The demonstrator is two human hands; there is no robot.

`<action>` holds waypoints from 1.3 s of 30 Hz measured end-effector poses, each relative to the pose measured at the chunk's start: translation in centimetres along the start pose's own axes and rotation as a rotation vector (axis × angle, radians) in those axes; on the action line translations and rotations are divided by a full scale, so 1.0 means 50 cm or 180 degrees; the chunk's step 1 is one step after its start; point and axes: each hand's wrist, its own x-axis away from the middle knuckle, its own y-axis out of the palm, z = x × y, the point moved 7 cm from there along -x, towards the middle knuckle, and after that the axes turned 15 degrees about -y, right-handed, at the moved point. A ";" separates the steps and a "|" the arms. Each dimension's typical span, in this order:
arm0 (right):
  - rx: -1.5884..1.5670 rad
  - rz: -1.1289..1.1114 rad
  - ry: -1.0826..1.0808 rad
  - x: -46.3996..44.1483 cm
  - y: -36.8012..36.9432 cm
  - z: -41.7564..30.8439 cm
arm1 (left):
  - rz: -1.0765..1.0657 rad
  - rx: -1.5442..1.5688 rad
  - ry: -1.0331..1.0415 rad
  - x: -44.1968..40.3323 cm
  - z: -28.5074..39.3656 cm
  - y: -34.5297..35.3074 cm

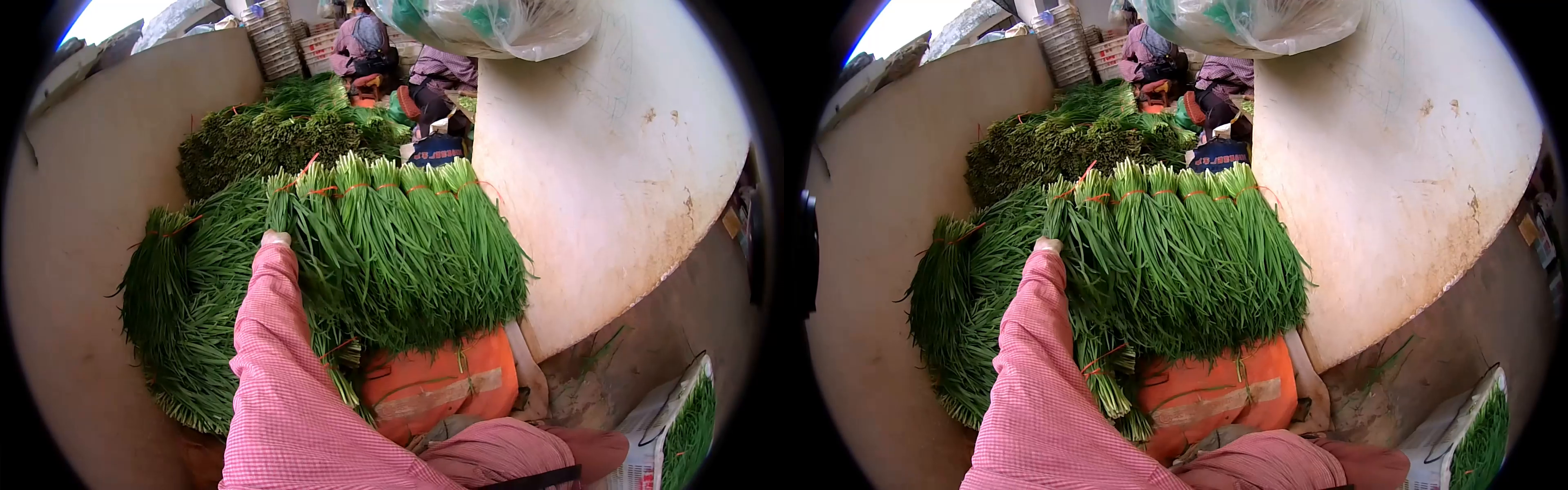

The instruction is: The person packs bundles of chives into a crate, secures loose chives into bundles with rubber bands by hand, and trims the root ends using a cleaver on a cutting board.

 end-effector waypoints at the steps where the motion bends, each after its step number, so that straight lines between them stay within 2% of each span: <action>1: -0.0054 0.0002 -0.0003 -0.001 0.005 0.009 | 0.0009 0.0181 0.0071 -0.008 0.023 -0.038; 2: -0.0119 0.0019 -0.0016 -0.001 0.011 0.016 | 0.0014 0.0369 0.0140 -0.024 0.043 -0.074; 4: -0.0283 0.0027 -0.0081 -0.011 0.021 0.022 | -0.0612 0.1374 -0.0113 -0.049 0.057 -0.123; 6: -0.0498 0.0054 -0.0162 -0.022 0.027 0.027 | -0.1330 0.2710 0.0086 0.046 0.046 -0.185; 9: -0.1235 0.0180 -0.0474 -0.046 0.032 -0.006 | -0.1707 0.2677 0.1040 0.245 0.015 -0.254; 10: -0.1651 0.0188 -0.0756 -0.068 0.034 -0.058 | -0.1771 0.2631 0.1334 0.316 0.004 -0.272; 12: -0.2362 -0.0001 -0.1735 -0.097 0.033 -0.280 | -0.2095 0.2313 0.1587 0.430 -0.019 -0.284; 13: -0.2443 0.0045 -0.2816 -0.063 0.002 -0.470 | -0.2385 0.2226 0.1493 0.489 -0.028 -0.293; 14: -0.2669 -0.0343 -0.2071 -0.046 0.003 -0.598 | -0.2703 0.2113 0.1398 0.550 -0.035 -0.294; 16: -0.3849 -0.0975 -0.1956 -0.011 0.051 -0.769 | -0.3208 0.1750 0.1301 0.618 -0.048 -0.286; 17: -0.4481 -0.1602 -0.1947 0.000 0.117 -0.815 | -0.3308 0.1409 0.1701 0.612 -0.048 -0.276; 18: -0.4740 -0.2219 -0.1841 0.025 0.185 -0.850 | -0.3393 0.1065 0.2105 0.615 -0.043 -0.260; 19: -0.4875 -0.2770 -0.1518 0.069 0.236 -0.873 | -0.3500 0.1250 0.1334 0.690 -0.053 -0.249; 20: -0.4996 -0.3318 -0.1297 0.103 0.294 -0.879 | -0.4020 0.0859 0.1319 0.645 -0.054 -0.187; 21: -0.5045 -0.3538 -0.1294 0.130 0.331 -0.876 | -0.4507 0.0420 0.1327 0.603 -0.059 -0.129; 22: -0.5373 -0.3884 -0.0852 0.148 0.376 -0.869 | -0.4567 0.0310 0.1846 0.663 -0.033 -0.108; 23: -0.5770 -0.3837 -0.0688 0.152 0.403 -0.854 | -0.4500 -0.0087 0.2273 0.719 -0.009 -0.094; 24: -0.5885 -0.3596 -0.0678 0.137 0.425 -0.839 | -0.4403 -0.0444 0.2719 0.829 0.007 -0.113; 26: -0.7236 -0.3902 -0.1739 0.106 0.384 -0.843 | -0.5212 -0.0197 0.2281 0.999 0.014 -0.134; 27: -0.7406 -0.3515 -0.2056 0.064 0.359 -0.837 | -0.5369 -0.0274 0.2298 1.084 0.010 -0.155; 28: -0.7759 -0.2479 -0.2273 0.080 0.226 -0.817 | -0.5520 -0.0347 0.2326 1.157 0.006 -0.173; 29: -0.7954 -0.1381 -0.2428 0.102 0.093 -0.789 | -0.5418 -0.0663 0.2777 1.210 0.000 -0.186; 30: -0.8263 -0.0732 -0.2537 0.069 0.047 -0.752 | -0.5285 -0.0936 0.3234 1.248 -0.009 -0.191; 31: -0.8196 -0.0663 -0.2708 0.058 -0.002 -0.706 | -0.5325 -0.1378 0.3722 1.287 -0.019 -0.182; 32: -0.8113 -0.0611 -0.2860 0.054 -0.051 -0.654 | -0.4833 -0.1863 0.4264 1.311 -0.023 -0.170; 34: -0.7859 0.0678 -0.2659 0.023 -0.127 -0.532 | -0.4644 -0.2066 0.5687 1.392 -0.034 -0.150; 35: -0.7721 0.0633 -0.2407 0.063 -0.175 -0.484 | -0.4742 -0.2337 0.5861 1.404 -0.044 -0.109; 36: -0.7309 0.1434 -0.2568 0.106 -0.239 -0.437 | -0.4828 -0.2614 0.6024 1.407 -0.044 -0.054; 37: -0.6681 0.2094 -0.2638 0.139 -0.281 -0.392 | -0.3940 -0.3099 0.7775 1.400 -0.037 -0.009; 39: -0.5435 0.3026 -0.2855 0.184 -0.329 -0.326 | -0.3518 -0.3453 0.8061 1.453 0.020 -0.005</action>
